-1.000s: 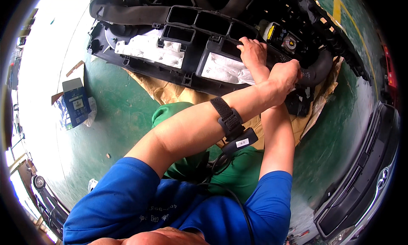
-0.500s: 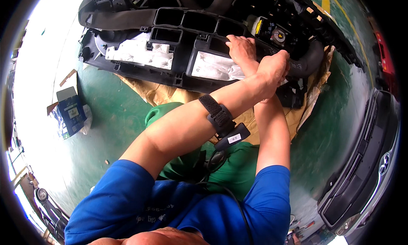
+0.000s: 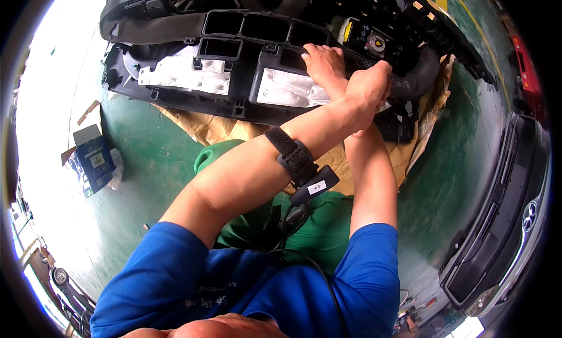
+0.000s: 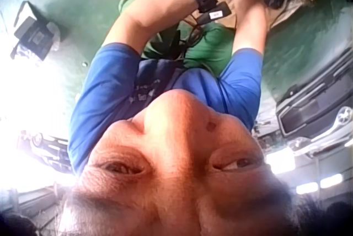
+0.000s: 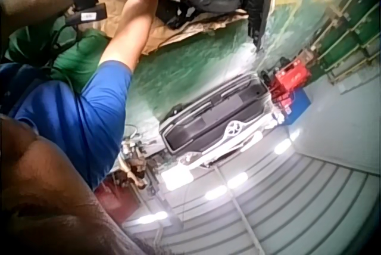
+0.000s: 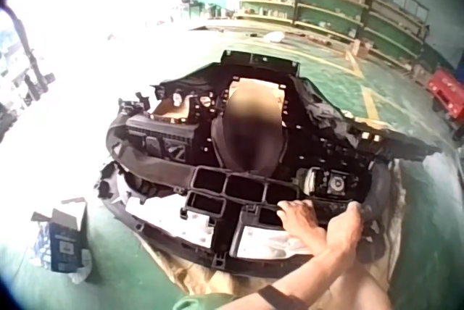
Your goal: The person attaches components to a large black plastic car part by hand and using a screwdriver while kneeling on a workshop floor.
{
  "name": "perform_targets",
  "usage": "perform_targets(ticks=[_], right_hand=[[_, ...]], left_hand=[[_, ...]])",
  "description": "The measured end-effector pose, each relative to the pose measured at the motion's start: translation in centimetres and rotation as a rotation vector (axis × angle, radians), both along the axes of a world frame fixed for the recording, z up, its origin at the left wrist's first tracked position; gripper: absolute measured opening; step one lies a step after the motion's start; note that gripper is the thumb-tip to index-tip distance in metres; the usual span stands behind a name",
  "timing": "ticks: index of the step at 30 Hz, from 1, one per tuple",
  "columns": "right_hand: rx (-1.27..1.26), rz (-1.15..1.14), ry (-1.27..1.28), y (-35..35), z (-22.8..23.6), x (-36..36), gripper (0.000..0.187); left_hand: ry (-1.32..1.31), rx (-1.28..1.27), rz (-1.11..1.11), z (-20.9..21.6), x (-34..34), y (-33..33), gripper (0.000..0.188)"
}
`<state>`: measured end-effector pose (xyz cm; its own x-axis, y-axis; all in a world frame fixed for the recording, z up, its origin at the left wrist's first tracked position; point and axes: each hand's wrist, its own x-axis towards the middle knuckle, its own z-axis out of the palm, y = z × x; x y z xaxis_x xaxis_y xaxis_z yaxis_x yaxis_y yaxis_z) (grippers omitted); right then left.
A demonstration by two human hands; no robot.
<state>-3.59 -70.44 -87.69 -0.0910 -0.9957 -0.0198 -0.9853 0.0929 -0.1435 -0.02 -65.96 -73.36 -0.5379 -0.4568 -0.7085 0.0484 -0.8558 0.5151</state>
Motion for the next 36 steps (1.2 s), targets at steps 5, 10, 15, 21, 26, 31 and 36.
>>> perform_targets(ticks=[5, 10, 15, 21, 26, 31, 36], right_hand=[[-0.020, 0.006, -0.010, 0.2, -0.3, -0.2, 0.029], [-0.063, 0.021, -0.011, 0.2, -0.6, 0.0, 0.029], [-0.074, 0.022, -0.035, -0.2, -0.1, 0.7, 0.030], [-0.160, -0.051, 0.027, 0.8, 0.7, -1.1, 0.025], [-0.139, -0.138, 0.060, 0.5, 2.1, -3.5, 0.022], [-0.102, -0.252, 0.053, 3.3, 1.7, -4.4, 0.020], [-0.077, -0.304, 0.045, 3.6, 2.4, -3.6, 0.019]], left_hand=[[0.027, -0.001, -0.015, 0.3, 0.4, 0.1, 0.038], [0.000, 0.006, -0.019, 0.4, 0.7, -0.1, 0.042], [0.054, -0.035, -0.031, -0.4, 0.8, 0.0, 0.044], [0.029, -0.314, -0.205, -1.4, 0.2, 0.3, 0.043], [0.231, -0.135, -0.157, 0.8, 0.9, -0.2, 0.046], [0.231, -0.019, -0.177, 0.2, 0.2, 0.5, 0.049], [0.246, -0.058, -0.171, 0.5, 0.8, -0.3, 0.050]])
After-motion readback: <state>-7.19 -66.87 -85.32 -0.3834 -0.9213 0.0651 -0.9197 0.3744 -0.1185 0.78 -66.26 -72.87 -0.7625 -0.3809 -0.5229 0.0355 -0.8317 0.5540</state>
